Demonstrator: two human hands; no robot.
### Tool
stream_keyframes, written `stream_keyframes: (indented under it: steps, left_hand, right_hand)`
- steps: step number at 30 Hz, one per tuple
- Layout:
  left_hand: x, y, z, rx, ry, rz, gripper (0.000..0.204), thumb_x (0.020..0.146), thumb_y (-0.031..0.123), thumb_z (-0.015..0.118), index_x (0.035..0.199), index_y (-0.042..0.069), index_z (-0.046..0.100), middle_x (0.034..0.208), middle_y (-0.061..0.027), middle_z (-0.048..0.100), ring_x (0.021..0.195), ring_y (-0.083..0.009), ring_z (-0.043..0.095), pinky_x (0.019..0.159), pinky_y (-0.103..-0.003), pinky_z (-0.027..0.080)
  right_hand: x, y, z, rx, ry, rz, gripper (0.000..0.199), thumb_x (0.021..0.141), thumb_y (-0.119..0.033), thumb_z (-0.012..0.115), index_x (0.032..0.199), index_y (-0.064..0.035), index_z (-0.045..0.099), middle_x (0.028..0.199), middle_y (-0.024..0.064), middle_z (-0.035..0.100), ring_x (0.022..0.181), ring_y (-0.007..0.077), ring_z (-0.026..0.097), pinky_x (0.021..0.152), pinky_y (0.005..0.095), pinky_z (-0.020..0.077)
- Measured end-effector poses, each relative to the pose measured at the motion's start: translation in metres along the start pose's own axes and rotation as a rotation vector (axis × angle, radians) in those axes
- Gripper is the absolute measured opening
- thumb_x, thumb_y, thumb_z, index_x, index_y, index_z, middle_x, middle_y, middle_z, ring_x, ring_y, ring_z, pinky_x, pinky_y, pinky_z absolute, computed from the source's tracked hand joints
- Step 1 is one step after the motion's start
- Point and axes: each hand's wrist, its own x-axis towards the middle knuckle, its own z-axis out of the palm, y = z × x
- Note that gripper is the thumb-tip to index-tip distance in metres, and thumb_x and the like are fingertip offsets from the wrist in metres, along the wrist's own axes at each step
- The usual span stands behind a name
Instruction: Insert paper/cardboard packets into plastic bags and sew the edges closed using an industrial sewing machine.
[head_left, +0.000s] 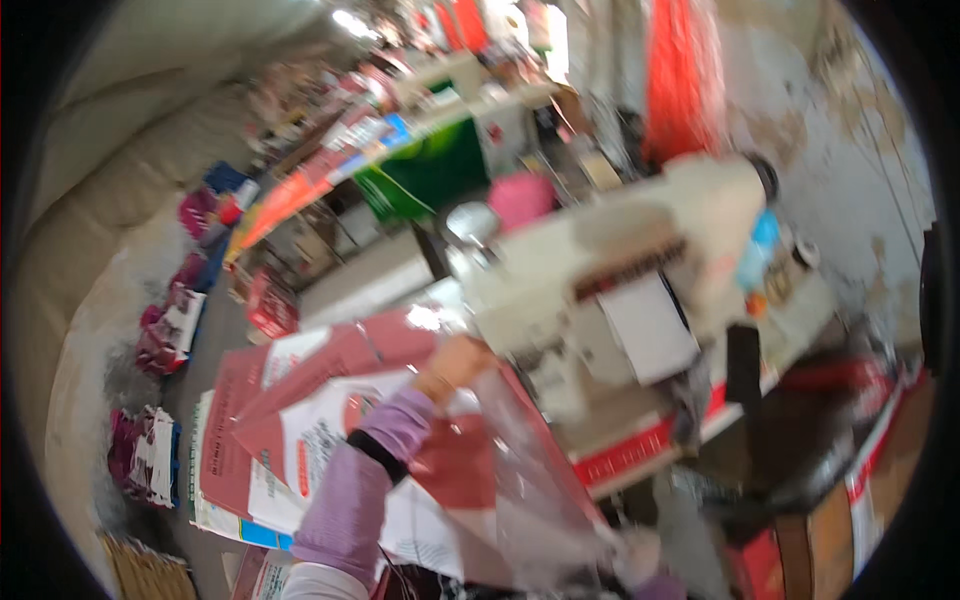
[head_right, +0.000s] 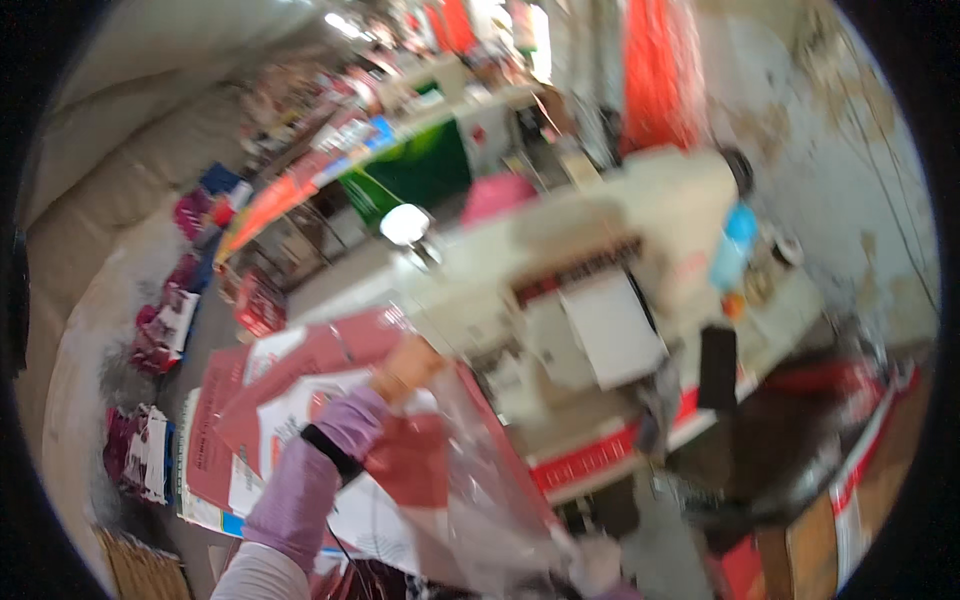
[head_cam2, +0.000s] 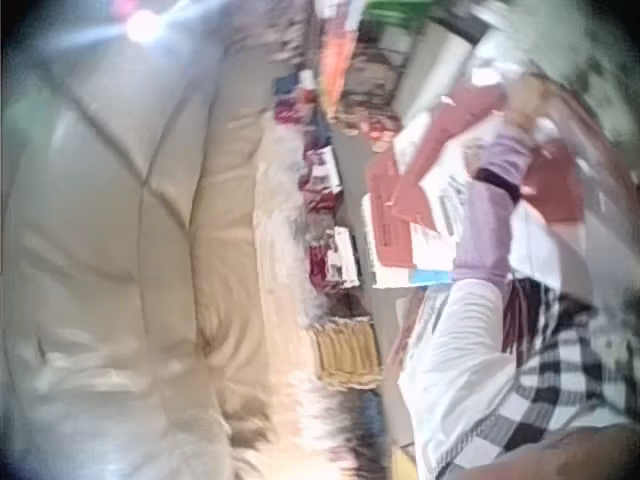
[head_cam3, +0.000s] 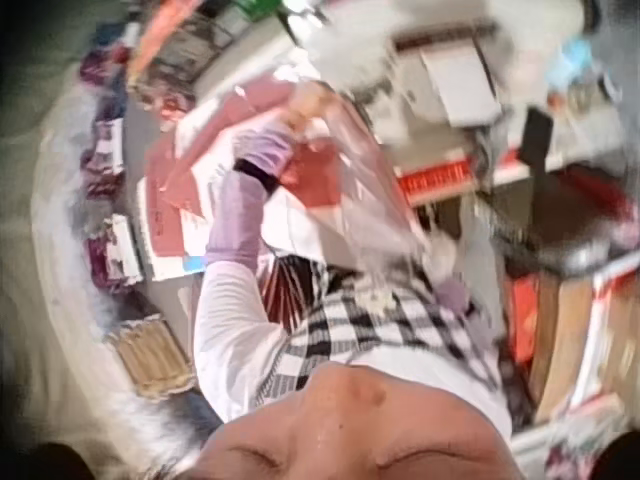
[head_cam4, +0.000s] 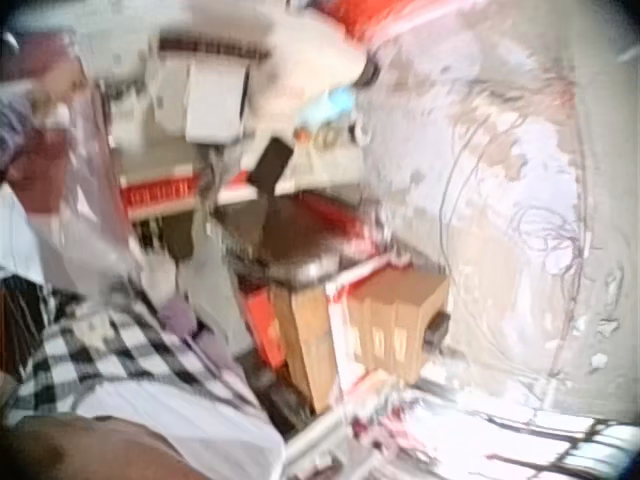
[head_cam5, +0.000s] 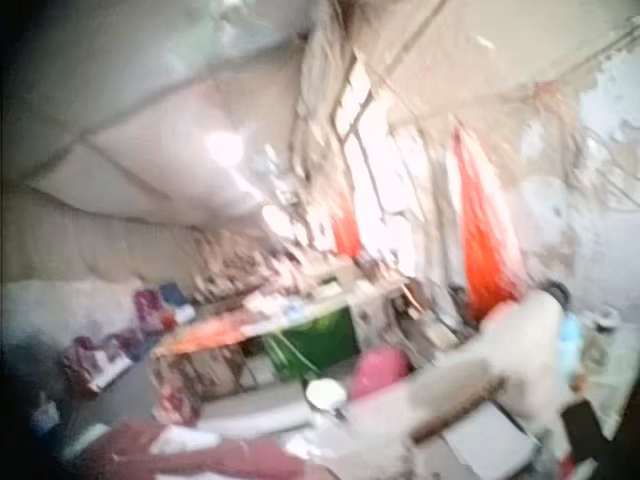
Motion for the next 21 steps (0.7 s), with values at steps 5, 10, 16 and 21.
stream_keyframes:
  steps: [5, 10, 16, 21]
  left_hand:
    - [-0.023, 0.009, -0.02, -0.21, 0.098, -0.069, 0.026, 0.064, -0.005, 0.061, 0.082, 0.01, 0.069, 0.092, -0.0045, 0.068, 0.078, -0.028, 0.066, 0.065, -0.038, 0.053]
    - [-0.032, 0.007, 0.004, -0.345, 0.22, -0.091, 0.03, 0.067, -0.006, 0.06, 0.088, 0.012, 0.071, 0.092, -0.005, 0.069, 0.084, -0.027, 0.065, 0.07, -0.039, 0.054]
    - [-0.023, 0.021, -0.024, -0.379, -0.111, -0.08, 0.045, 0.069, -0.003, 0.06, 0.105, 0.02, 0.074, 0.107, -0.0043, 0.07, 0.094, -0.0266, 0.065, 0.076, -0.039, 0.054]
    - [-0.012, 0.014, -0.011, -0.379, -0.316, -0.294, 0.043, 0.068, -0.003, 0.059, 0.102, 0.018, 0.075, 0.103, -0.0111, 0.069, 0.095, -0.0292, 0.063, 0.077, -0.041, 0.052]
  right_hand:
    - [0.019, 0.015, 0.04, 0.255, 0.224, -0.056, 0.041, 0.07, -0.014, 0.063, 0.111, -0.0171, 0.07, 0.059, 0.0083, 0.054, 0.054, 0.0289, 0.056, 0.054, 0.0416, 0.0455]
    - [0.003, 0.0, 0.021, 0.336, 0.159, 0.005, 0.043, 0.069, -0.012, 0.065, 0.111, -0.0143, 0.069, 0.059, 0.0082, 0.054, 0.054, 0.0302, 0.056, 0.054, 0.0421, 0.0432]
    - [-0.018, 0.006, 0.027, 0.444, 0.206, 0.039, 0.044, 0.07, -0.015, 0.07, 0.114, -0.0164, 0.068, 0.062, 0.0103, 0.059, 0.056, 0.0295, 0.06, 0.055, 0.0406, 0.0448]
    - [-0.018, -0.005, 0.022, 0.491, 0.151, 0.111, 0.039, 0.075, -0.018, 0.07, 0.114, -0.0149, 0.07, 0.062, 0.0143, 0.058, 0.054, 0.0313, 0.059, 0.053, 0.042, 0.0455]
